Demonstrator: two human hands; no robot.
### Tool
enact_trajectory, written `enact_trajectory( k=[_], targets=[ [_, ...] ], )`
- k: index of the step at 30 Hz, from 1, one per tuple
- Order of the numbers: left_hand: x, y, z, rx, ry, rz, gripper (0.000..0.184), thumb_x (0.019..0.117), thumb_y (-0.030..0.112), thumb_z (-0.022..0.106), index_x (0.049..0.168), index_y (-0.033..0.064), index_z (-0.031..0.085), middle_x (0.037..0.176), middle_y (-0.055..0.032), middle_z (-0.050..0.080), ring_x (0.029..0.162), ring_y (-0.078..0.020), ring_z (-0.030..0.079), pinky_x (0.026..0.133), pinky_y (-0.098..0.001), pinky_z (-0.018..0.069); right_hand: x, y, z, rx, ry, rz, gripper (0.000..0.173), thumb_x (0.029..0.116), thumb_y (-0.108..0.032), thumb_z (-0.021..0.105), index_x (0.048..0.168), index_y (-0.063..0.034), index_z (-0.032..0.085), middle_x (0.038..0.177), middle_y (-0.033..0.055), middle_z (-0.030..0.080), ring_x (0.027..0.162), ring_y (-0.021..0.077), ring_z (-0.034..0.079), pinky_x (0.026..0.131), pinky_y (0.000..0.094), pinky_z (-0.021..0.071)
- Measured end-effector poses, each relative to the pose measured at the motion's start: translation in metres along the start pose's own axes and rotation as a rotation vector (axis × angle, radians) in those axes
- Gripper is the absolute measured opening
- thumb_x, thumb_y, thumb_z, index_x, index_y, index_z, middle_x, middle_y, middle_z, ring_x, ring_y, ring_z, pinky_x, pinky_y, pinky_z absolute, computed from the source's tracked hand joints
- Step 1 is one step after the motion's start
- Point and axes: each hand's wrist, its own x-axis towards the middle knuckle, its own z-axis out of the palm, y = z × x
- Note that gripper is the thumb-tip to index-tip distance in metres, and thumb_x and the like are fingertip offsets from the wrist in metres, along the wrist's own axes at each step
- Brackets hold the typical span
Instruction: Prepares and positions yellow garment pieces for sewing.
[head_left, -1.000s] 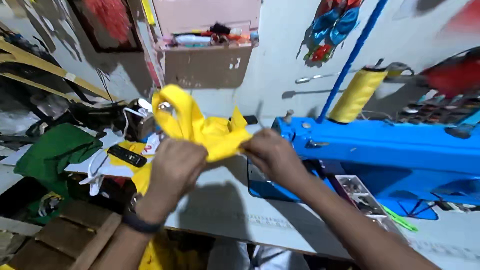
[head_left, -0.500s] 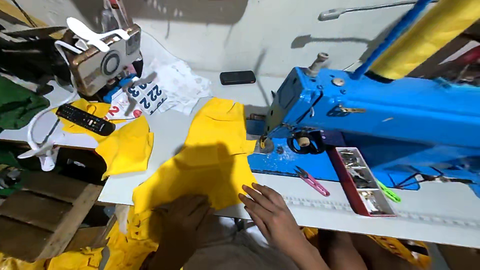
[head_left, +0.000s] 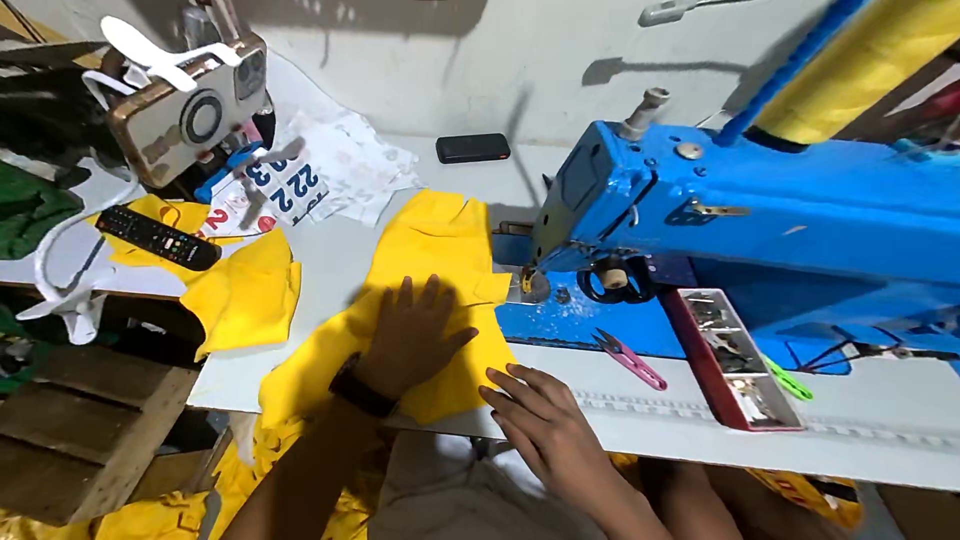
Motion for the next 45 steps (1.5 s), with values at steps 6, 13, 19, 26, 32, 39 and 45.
enact_trajectory(
  k=[6, 13, 19, 26, 32, 39, 45],
  targets=[
    [0.005, 0.009, -0.002, 0.034, -0.025, -0.120, 0.078, 0.1024, 0.069, 0.030, 0.162, 0.0181, 0.033, 0.169, -0.0176, 0.022, 0.153, -0.0520, 0.015, 0.115, -0.0770, 0.0121, 0.000, 0.001, 0.000, 0.005, 0.017, -0.013, 0.033, 0.1077, -0.031, 0.044, 0.122, -0.0244, 0.074, 0.136, -0.0018, 0.067, 0.131, 0.0243, 0.057, 0.110, 0.0442, 0.0431],
    [0.005, 0.003, 0.016, 0.096, 0.126, -0.075, 0.081, 0.1008, 0.068, 0.039, 0.161, 0.0140, 0.034, 0.168, -0.0200, 0.023, 0.153, -0.0503, 0.017, 0.116, -0.0741, 0.0146, 0.004, 0.002, -0.001, 0.017, 0.019, -0.023, 0.033, 0.1071, -0.031, 0.045, 0.117, -0.0229, 0.075, 0.133, -0.0015, 0.069, 0.128, 0.0240, 0.059, 0.107, 0.0451, 0.0443],
    [-0.046, 0.004, 0.028, -0.096, 0.501, 0.375, 0.028, 0.0992, 0.033, 0.062, 0.102, 0.0097, 0.077, 0.117, -0.0115, 0.071, 0.115, -0.0313, 0.066, 0.096, -0.0514, 0.0527, 0.009, 0.008, -0.007, 0.180, -0.031, 0.040, 0.029, 0.1048, -0.026, 0.050, 0.118, -0.0161, 0.074, 0.130, -0.0025, 0.070, 0.126, 0.0200, 0.060, 0.106, 0.0459, 0.0434],
    [-0.064, 0.011, 0.069, -0.200, 0.521, 0.371, 0.019, 0.0943, 0.023, 0.066, 0.099, 0.0101, 0.079, 0.103, -0.0092, 0.074, 0.098, -0.0262, 0.071, 0.082, -0.0398, 0.0595, 0.024, 0.021, -0.019, 0.229, -0.099, 0.074, 0.027, 0.1012, -0.020, 0.056, 0.119, -0.0117, 0.073, 0.131, 0.0051, 0.068, 0.121, 0.0250, 0.063, 0.101, 0.0477, 0.0494],
    [-0.062, 0.008, 0.065, -0.376, 0.501, 0.287, 0.025, 0.0994, 0.023, 0.060, 0.097, 0.0068, 0.079, 0.105, -0.0085, 0.074, 0.098, -0.0197, 0.071, 0.087, -0.0356, 0.0580, 0.038, 0.033, -0.020, 0.092, -0.087, -0.017, 0.024, 0.1035, -0.019, 0.053, 0.103, -0.0093, 0.075, 0.116, 0.0076, 0.072, 0.107, 0.0265, 0.068, 0.090, 0.0417, 0.0557],
    [-0.064, 0.008, 0.057, -0.457, 0.473, 0.208, 0.026, 0.1032, 0.020, 0.053, 0.105, 0.0039, 0.073, 0.092, -0.0080, 0.072, 0.081, -0.0138, 0.068, 0.076, -0.0292, 0.0570, 0.077, 0.025, -0.039, 0.173, -0.045, -0.036, 0.023, 0.1033, -0.016, 0.054, 0.102, -0.0041, 0.074, 0.111, 0.0106, 0.070, 0.102, 0.0222, 0.069, 0.088, 0.0371, 0.0588],
    [-0.064, 0.002, 0.070, -0.443, 0.507, 0.346, 0.023, 0.0987, 0.022, 0.060, 0.103, 0.0085, 0.079, 0.110, -0.0088, 0.074, 0.103, -0.0201, 0.070, 0.091, -0.0358, 0.0569, 0.073, 0.028, -0.052, 0.329, -0.230, 0.019, 0.022, 0.1028, -0.011, 0.052, 0.104, -0.0007, 0.071, 0.098, 0.0129, 0.072, 0.086, 0.0191, 0.070, 0.081, 0.0319, 0.0582]
  ],
)
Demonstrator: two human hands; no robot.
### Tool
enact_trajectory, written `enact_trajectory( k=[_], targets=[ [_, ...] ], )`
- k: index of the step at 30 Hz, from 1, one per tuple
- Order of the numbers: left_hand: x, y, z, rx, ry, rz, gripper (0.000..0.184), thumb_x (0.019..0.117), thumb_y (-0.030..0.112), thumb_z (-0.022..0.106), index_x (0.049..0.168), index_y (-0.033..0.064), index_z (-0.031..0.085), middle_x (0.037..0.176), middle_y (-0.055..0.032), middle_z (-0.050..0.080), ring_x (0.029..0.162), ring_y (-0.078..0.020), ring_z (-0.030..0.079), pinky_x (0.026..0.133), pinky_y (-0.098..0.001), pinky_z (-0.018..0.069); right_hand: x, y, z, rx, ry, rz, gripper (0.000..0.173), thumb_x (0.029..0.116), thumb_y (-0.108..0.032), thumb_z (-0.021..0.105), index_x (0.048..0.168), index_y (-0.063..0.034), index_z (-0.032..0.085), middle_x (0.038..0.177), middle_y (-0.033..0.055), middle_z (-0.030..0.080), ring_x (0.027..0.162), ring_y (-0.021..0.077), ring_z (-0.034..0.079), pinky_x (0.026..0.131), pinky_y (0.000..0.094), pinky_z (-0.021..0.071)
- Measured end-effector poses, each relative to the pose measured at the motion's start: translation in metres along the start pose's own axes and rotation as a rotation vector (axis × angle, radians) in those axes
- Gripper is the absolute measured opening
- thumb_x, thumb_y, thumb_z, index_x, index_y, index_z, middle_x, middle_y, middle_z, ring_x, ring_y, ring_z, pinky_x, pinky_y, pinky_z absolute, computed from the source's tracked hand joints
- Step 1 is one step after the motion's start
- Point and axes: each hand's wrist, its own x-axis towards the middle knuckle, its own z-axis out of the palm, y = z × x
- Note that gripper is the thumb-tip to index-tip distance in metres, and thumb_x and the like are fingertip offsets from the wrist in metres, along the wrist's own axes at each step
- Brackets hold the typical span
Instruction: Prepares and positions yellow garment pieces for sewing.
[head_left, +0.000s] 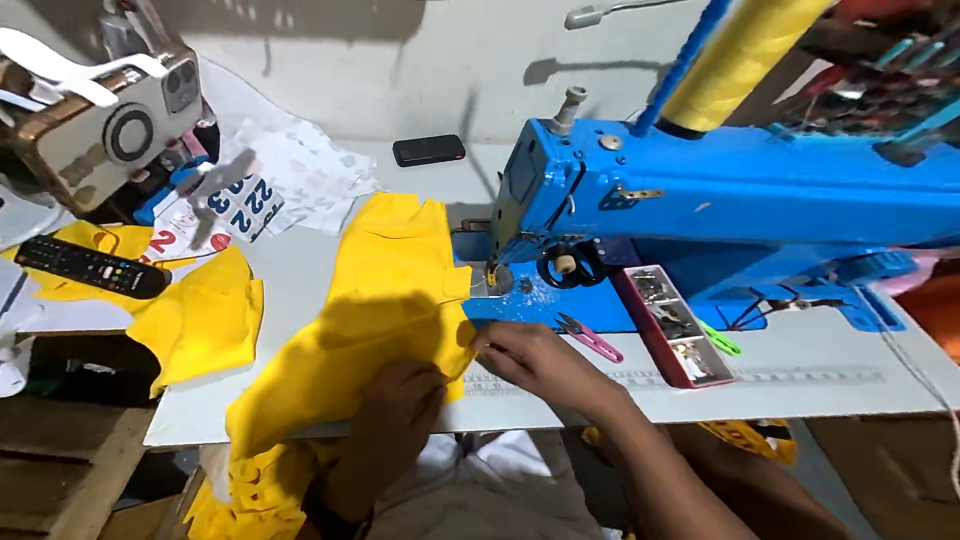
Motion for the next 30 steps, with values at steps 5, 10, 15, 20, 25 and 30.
enact_trajectory(
  k=[5, 10, 15, 20, 25, 30],
  targets=[
    [-0.005, 0.001, 0.015, 0.174, 0.051, 0.084, 0.030, 0.0948, 0.036, 0.064, 0.110, 0.0154, 0.079, 0.108, -0.0085, 0.072, 0.101, -0.0273, 0.069, 0.084, -0.0439, 0.0576, -0.014, 0.008, 0.011, -0.023, 0.001, -0.007, 0.019, 0.0990, -0.006, 0.056, 0.106, -0.0017, 0.073, 0.106, 0.0135, 0.073, 0.099, 0.0206, 0.072, 0.090, 0.0323, 0.0581],
    [-0.004, 0.005, 0.021, 0.272, 0.112, 0.090, 0.025, 0.0929, 0.034, 0.064, 0.104, 0.0195, 0.081, 0.105, -0.0075, 0.072, 0.098, -0.0281, 0.070, 0.079, -0.0447, 0.0580, -0.015, 0.016, 0.020, 0.000, 0.107, -0.038, 0.021, 0.0998, -0.009, 0.056, 0.104, -0.0046, 0.075, 0.108, 0.0092, 0.074, 0.101, 0.0139, 0.071, 0.092, 0.0259, 0.0567],
    [-0.006, 0.014, 0.021, 0.298, 0.099, 0.055, 0.029, 0.0957, 0.035, 0.059, 0.107, 0.0196, 0.081, 0.108, -0.0083, 0.072, 0.101, -0.0295, 0.069, 0.081, -0.0454, 0.0575, -0.017, 0.020, 0.022, 0.056, 0.114, -0.018, 0.021, 0.1005, -0.010, 0.055, 0.104, -0.0060, 0.076, 0.112, 0.0085, 0.073, 0.105, 0.0115, 0.069, 0.093, 0.0244, 0.0562],
    [-0.002, 0.013, 0.016, 0.204, 0.101, 0.019, 0.022, 0.0969, 0.025, 0.061, 0.100, 0.0152, 0.081, 0.104, -0.0083, 0.073, 0.098, -0.0259, 0.071, 0.082, -0.0433, 0.0581, -0.015, 0.021, 0.027, 0.114, 0.164, -0.012, 0.022, 0.1009, -0.010, 0.054, 0.102, -0.0067, 0.076, 0.111, 0.0073, 0.073, 0.104, 0.0099, 0.069, 0.092, 0.0235, 0.0562],
    [0.003, 0.011, 0.016, 0.211, 0.060, 0.013, 0.019, 0.0925, 0.023, 0.065, 0.098, 0.0164, 0.082, 0.102, -0.0073, 0.073, 0.096, -0.0244, 0.070, 0.083, -0.0413, 0.0585, -0.013, 0.018, 0.027, 0.176, 0.166, -0.023, 0.021, 0.1018, -0.007, 0.054, 0.101, -0.0039, 0.075, 0.111, 0.0096, 0.072, 0.105, 0.0118, 0.069, 0.093, 0.0245, 0.0558],
    [0.003, 0.010, 0.013, 0.189, 0.012, 0.004, 0.021, 0.0958, 0.025, 0.063, 0.100, 0.0150, 0.081, 0.105, -0.0088, 0.073, 0.099, -0.0260, 0.069, 0.086, -0.0444, 0.0568, -0.007, 0.011, 0.025, 0.195, 0.131, 0.038, 0.024, 0.1003, -0.004, 0.051, 0.104, 0.0007, 0.075, 0.110, 0.0151, 0.072, 0.105, 0.0208, 0.069, 0.094, 0.0339, 0.0556]
  ],
)
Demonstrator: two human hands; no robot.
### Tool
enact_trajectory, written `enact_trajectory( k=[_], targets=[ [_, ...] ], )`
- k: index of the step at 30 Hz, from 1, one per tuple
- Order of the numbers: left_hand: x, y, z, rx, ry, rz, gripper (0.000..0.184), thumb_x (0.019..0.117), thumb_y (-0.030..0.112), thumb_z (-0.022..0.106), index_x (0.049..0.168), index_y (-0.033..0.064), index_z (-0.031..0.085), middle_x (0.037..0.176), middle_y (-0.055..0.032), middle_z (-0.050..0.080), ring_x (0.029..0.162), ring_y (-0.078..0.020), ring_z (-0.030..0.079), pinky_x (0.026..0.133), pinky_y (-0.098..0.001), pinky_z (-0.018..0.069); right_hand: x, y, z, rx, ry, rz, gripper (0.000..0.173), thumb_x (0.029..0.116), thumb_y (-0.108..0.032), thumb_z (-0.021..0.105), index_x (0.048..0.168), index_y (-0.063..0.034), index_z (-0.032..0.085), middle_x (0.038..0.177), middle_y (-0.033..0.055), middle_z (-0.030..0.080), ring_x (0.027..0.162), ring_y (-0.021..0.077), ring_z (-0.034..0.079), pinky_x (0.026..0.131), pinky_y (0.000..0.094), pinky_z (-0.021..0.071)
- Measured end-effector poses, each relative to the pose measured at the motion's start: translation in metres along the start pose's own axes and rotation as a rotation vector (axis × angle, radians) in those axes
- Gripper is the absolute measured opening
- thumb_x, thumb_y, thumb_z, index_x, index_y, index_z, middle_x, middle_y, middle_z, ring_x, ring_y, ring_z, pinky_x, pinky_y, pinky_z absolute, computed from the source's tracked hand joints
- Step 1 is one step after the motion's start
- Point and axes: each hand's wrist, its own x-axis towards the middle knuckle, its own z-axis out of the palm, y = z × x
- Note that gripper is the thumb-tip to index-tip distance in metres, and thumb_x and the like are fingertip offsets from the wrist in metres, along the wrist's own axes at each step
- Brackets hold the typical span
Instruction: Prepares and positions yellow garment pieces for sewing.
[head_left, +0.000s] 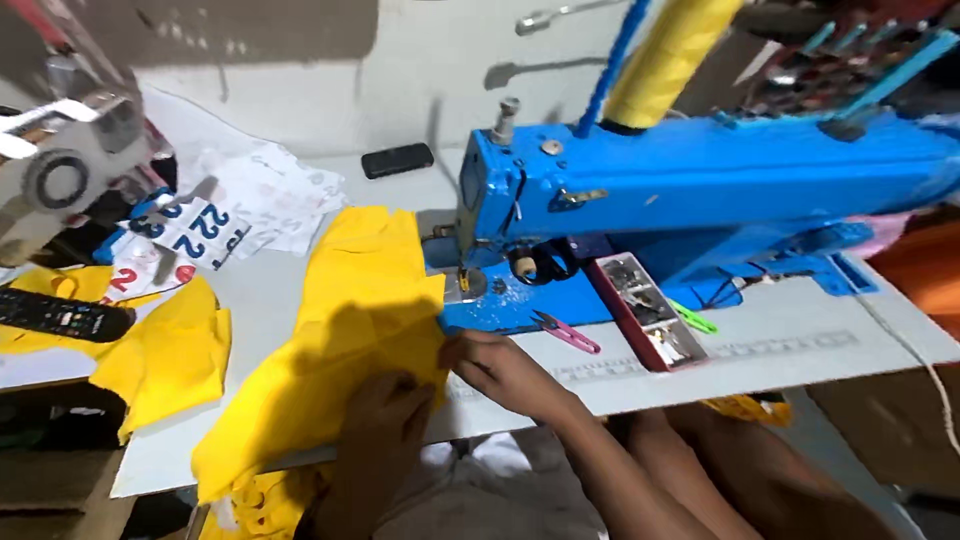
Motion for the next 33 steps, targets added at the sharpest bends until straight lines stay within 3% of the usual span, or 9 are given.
enact_trajectory(
  k=[2, 7, 14, 18, 23, 27, 30, 32, 33],
  targets=[
    [-0.001, 0.000, -0.001, 0.005, -0.020, 0.001, 0.023, 0.0967, 0.025, 0.062, 0.102, 0.0133, 0.081, 0.107, -0.0106, 0.073, 0.101, -0.0274, 0.069, 0.087, -0.0453, 0.0564, 0.001, -0.003, 0.002, -0.011, -0.022, 0.069, 0.024, 0.0992, -0.004, 0.053, 0.107, -0.0006, 0.075, 0.112, 0.0152, 0.072, 0.105, 0.0227, 0.070, 0.093, 0.0382, 0.0559],
    [-0.002, 0.000, -0.005, -0.008, -0.061, -0.009, 0.026, 0.0983, 0.029, 0.060, 0.106, 0.0130, 0.080, 0.108, -0.0113, 0.072, 0.101, -0.0276, 0.067, 0.087, -0.0447, 0.0551, -0.005, 0.005, 0.010, 0.037, 0.080, -0.011, 0.014, 0.0923, 0.003, 0.063, 0.099, 0.0002, 0.075, 0.103, 0.0122, 0.071, 0.096, 0.0175, 0.069, 0.085, 0.0318, 0.0579],
    [-0.003, -0.004, -0.004, -0.028, -0.045, -0.002, 0.025, 0.0991, 0.028, 0.060, 0.105, 0.0144, 0.081, 0.107, -0.0106, 0.072, 0.100, -0.0262, 0.068, 0.088, -0.0449, 0.0549, -0.010, -0.001, 0.003, -0.063, 0.026, 0.056, 0.018, 0.0960, -0.001, 0.060, 0.107, -0.0030, 0.075, 0.102, 0.0100, 0.072, 0.095, 0.0174, 0.069, 0.086, 0.0344, 0.0579],
    [0.002, -0.003, -0.006, -0.035, -0.038, -0.007, 0.020, 0.0973, 0.023, 0.063, 0.101, 0.0142, 0.081, 0.103, -0.0093, 0.073, 0.096, -0.0236, 0.070, 0.086, -0.0413, 0.0573, -0.008, 0.003, -0.001, -0.088, 0.008, -0.017, 0.017, 0.0995, -0.006, 0.057, 0.100, -0.0020, 0.074, 0.098, 0.0080, 0.071, 0.090, 0.0145, 0.069, 0.084, 0.0317, 0.0586],
    [0.015, -0.008, -0.015, 0.013, -0.094, 0.073, 0.018, 0.0943, 0.025, 0.068, 0.100, 0.0125, 0.079, 0.105, -0.0097, 0.073, 0.100, -0.0290, 0.070, 0.086, -0.0523, 0.0548, -0.015, 0.004, -0.002, -0.082, -0.016, 0.004, 0.022, 0.1013, -0.009, 0.055, 0.106, -0.0056, 0.076, 0.115, 0.0100, 0.072, 0.111, 0.0174, 0.068, 0.098, 0.0339, 0.0554],
    [0.050, -0.025, -0.028, 0.058, -0.021, 0.174, 0.026, 0.0977, 0.032, 0.064, 0.101, 0.0096, 0.078, 0.110, -0.0100, 0.072, 0.111, -0.0297, 0.067, 0.097, -0.0540, 0.0501, -0.022, 0.003, 0.001, -0.136, 0.057, -0.004, 0.021, 0.0990, -0.012, 0.058, 0.103, -0.0097, 0.078, 0.115, 0.0131, 0.066, 0.104, 0.0143, 0.064, 0.092, 0.0250, 0.0540],
    [0.086, -0.036, -0.042, -0.022, -0.260, 0.138, 0.034, 0.0965, 0.028, 0.069, 0.119, 0.0018, 0.072, 0.121, -0.0144, 0.070, 0.114, -0.0285, 0.067, 0.099, -0.0514, 0.0523, -0.027, 0.002, 0.004, -0.143, 0.070, 0.017, 0.021, 0.0993, -0.012, 0.057, 0.104, -0.0111, 0.078, 0.109, 0.0108, 0.068, 0.102, 0.0153, 0.065, 0.090, 0.0271, 0.0546],
    [0.100, -0.041, -0.040, 0.004, -0.433, 0.080, 0.050, 0.0961, 0.036, 0.070, 0.135, 0.0041, 0.065, 0.137, -0.0153, 0.063, 0.128, -0.0295, 0.060, 0.107, -0.0507, 0.0484, -0.028, 0.002, 0.005, -0.139, 0.072, 0.018, 0.022, 0.0995, -0.011, 0.057, 0.104, -0.0100, 0.078, 0.106, 0.0087, 0.072, 0.104, 0.0178, 0.067, 0.092, 0.0317, 0.0557],
    [0.102, -0.041, -0.038, 0.043, -0.496, 0.046, 0.059, 0.0953, 0.042, 0.069, 0.141, 0.0069, 0.061, 0.147, -0.0154, 0.056, 0.139, -0.0323, 0.051, 0.113, -0.0533, 0.0419, -0.028, 0.003, 0.006, -0.140, 0.077, 0.014, 0.022, 0.0996, -0.011, 0.056, 0.104, -0.0094, 0.078, 0.104, 0.0081, 0.073, 0.103, 0.0187, 0.068, 0.093, 0.0330, 0.0556]
  ],
)
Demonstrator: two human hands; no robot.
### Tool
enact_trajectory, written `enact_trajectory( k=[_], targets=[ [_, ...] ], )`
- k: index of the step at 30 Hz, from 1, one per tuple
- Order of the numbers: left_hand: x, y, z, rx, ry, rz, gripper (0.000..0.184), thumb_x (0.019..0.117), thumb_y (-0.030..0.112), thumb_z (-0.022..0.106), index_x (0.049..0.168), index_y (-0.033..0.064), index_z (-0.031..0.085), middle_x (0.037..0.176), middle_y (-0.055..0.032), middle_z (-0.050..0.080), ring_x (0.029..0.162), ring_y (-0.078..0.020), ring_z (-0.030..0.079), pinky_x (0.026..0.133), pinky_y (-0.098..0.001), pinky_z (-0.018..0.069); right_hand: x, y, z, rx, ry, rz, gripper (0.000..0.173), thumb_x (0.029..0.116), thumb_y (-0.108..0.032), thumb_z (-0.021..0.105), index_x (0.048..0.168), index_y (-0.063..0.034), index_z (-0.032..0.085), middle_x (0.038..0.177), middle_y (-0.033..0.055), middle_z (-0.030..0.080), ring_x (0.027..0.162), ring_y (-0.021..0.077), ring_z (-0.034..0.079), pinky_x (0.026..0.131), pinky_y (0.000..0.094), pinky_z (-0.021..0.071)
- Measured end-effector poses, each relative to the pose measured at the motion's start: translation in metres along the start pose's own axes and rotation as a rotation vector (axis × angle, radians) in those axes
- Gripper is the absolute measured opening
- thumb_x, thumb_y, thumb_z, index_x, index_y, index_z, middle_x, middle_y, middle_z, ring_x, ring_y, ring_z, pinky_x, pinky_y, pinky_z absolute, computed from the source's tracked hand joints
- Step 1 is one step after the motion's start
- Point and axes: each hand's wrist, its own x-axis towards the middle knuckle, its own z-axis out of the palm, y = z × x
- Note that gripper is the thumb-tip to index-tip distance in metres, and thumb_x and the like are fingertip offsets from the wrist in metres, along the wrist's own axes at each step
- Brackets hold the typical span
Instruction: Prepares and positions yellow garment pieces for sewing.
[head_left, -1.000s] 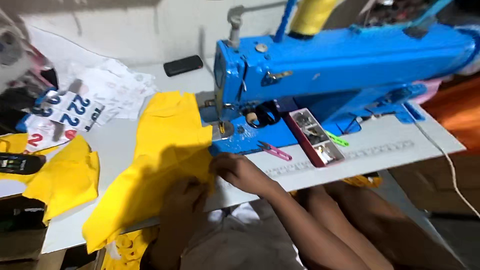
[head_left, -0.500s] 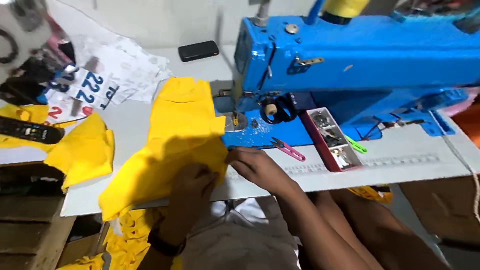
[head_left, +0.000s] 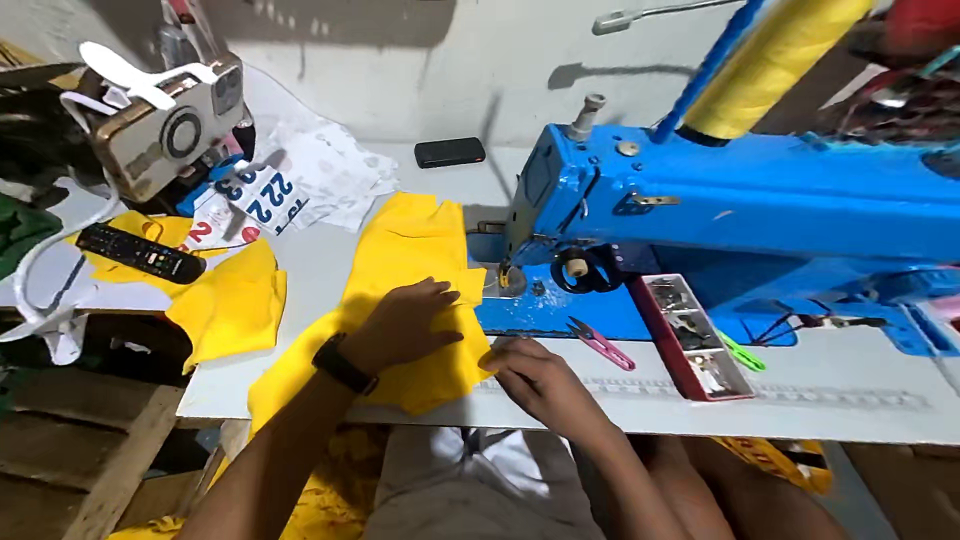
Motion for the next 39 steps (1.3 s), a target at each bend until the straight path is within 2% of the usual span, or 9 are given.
enact_trajectory(
  k=[4, 8, 14, 18, 21, 24, 29, 35, 39],
  targets=[
    [-0.004, 0.010, 0.010, 0.090, -0.154, -0.190, 0.078, 0.0962, 0.059, 0.061, 0.158, 0.0158, 0.040, 0.168, -0.0106, 0.027, 0.156, -0.0402, 0.018, 0.120, -0.0649, 0.0192, -0.004, 0.002, 0.004, 0.004, 0.027, -0.002, 0.022, 0.0988, -0.012, 0.056, 0.103, -0.0081, 0.078, 0.102, 0.0074, 0.073, 0.100, 0.0177, 0.068, 0.090, 0.0306, 0.0553],
    [-0.009, 0.020, 0.015, 0.082, -0.137, -0.288, 0.078, 0.0996, 0.060, 0.053, 0.162, 0.0173, 0.033, 0.171, -0.0094, 0.019, 0.157, -0.0408, 0.010, 0.121, -0.0678, 0.0118, -0.002, 0.005, 0.003, 0.030, 0.051, 0.027, 0.021, 0.0983, -0.011, 0.057, 0.103, -0.0075, 0.077, 0.105, 0.0078, 0.073, 0.098, 0.0139, 0.069, 0.087, 0.0271, 0.0565],
    [-0.010, 0.030, 0.026, 0.057, -0.076, -0.358, 0.076, 0.1015, 0.061, 0.048, 0.163, 0.0198, 0.029, 0.172, -0.0112, 0.016, 0.157, -0.0427, 0.006, 0.119, -0.0716, 0.0062, 0.001, 0.003, 0.000, 0.097, 0.075, 0.104, 0.024, 0.1004, -0.019, 0.056, 0.104, -0.0061, 0.076, 0.100, 0.0066, 0.071, 0.077, 0.0030, 0.062, 0.069, 0.0170, 0.0523],
    [0.002, 0.039, 0.011, 0.058, -0.163, -0.391, 0.065, 0.1034, 0.055, 0.050, 0.161, 0.0275, 0.035, 0.169, -0.0173, 0.022, 0.154, -0.0491, 0.013, 0.114, -0.0756, 0.0190, 0.005, -0.009, 0.007, 0.022, 0.144, 0.212, 0.017, 0.0957, -0.021, 0.067, 0.099, -0.0057, 0.074, 0.094, 0.0071, 0.070, 0.074, 0.0068, 0.063, 0.068, 0.0202, 0.0533],
    [0.014, 0.040, -0.001, 0.142, -0.146, -0.335, 0.052, 0.1050, 0.047, 0.052, 0.151, 0.0221, 0.053, 0.152, -0.0204, 0.047, 0.139, -0.0453, 0.042, 0.102, -0.0669, 0.0374, 0.005, -0.020, 0.014, 0.021, 0.218, 0.335, 0.021, 0.0919, -0.014, 0.071, 0.108, -0.0006, 0.070, 0.085, 0.0078, 0.068, 0.068, 0.0097, 0.062, 0.063, 0.0237, 0.0536],
    [0.025, 0.034, -0.012, 0.226, -0.185, -0.265, 0.049, 0.1041, 0.040, 0.057, 0.149, 0.0197, 0.055, 0.144, -0.0218, 0.052, 0.128, -0.0434, 0.052, 0.097, -0.0637, 0.0431, 0.006, -0.028, 0.016, 0.035, 0.237, 0.453, 0.029, 0.0909, -0.015, 0.073, 0.116, -0.0001, 0.069, 0.083, 0.0059, 0.069, 0.067, 0.0099, 0.063, 0.064, 0.0250, 0.0540],
    [0.031, 0.026, -0.013, 0.239, -0.247, -0.238, 0.072, 0.0938, 0.051, 0.070, 0.154, 0.0195, 0.048, 0.145, -0.0238, 0.048, 0.126, -0.0452, 0.050, 0.089, -0.0623, 0.0479, 0.015, -0.036, 0.005, 0.064, 0.126, 0.588, 0.021, 0.0940, -0.021, 0.072, 0.102, -0.0020, 0.073, 0.081, 0.0062, 0.068, 0.069, 0.0121, 0.062, 0.067, 0.0305, 0.0524],
    [0.025, 0.021, -0.004, 0.224, -0.190, -0.219, 0.089, 0.0844, 0.065, 0.072, 0.156, 0.0197, 0.045, 0.148, -0.0242, 0.046, 0.131, -0.0470, 0.046, 0.090, -0.0638, 0.0477, 0.020, -0.032, 0.008, 0.082, 0.119, 0.473, 0.019, 0.0961, -0.023, 0.069, 0.092, -0.0043, 0.073, 0.077, 0.0020, 0.065, 0.067, 0.0055, 0.057, 0.065, 0.0238, 0.0484],
    [0.025, 0.020, -0.003, 0.247, -0.193, -0.223, 0.087, 0.0858, 0.061, 0.073, 0.158, 0.0227, 0.042, 0.148, -0.0244, 0.045, 0.132, -0.0460, 0.045, 0.089, -0.0621, 0.0472, 0.026, -0.030, 0.006, 0.128, 0.048, 0.442, 0.018, 0.0982, -0.021, 0.067, 0.091, -0.0064, 0.075, 0.073, -0.0005, 0.064, 0.065, 0.0034, 0.056, 0.063, 0.0226, 0.0474]
  ],
)
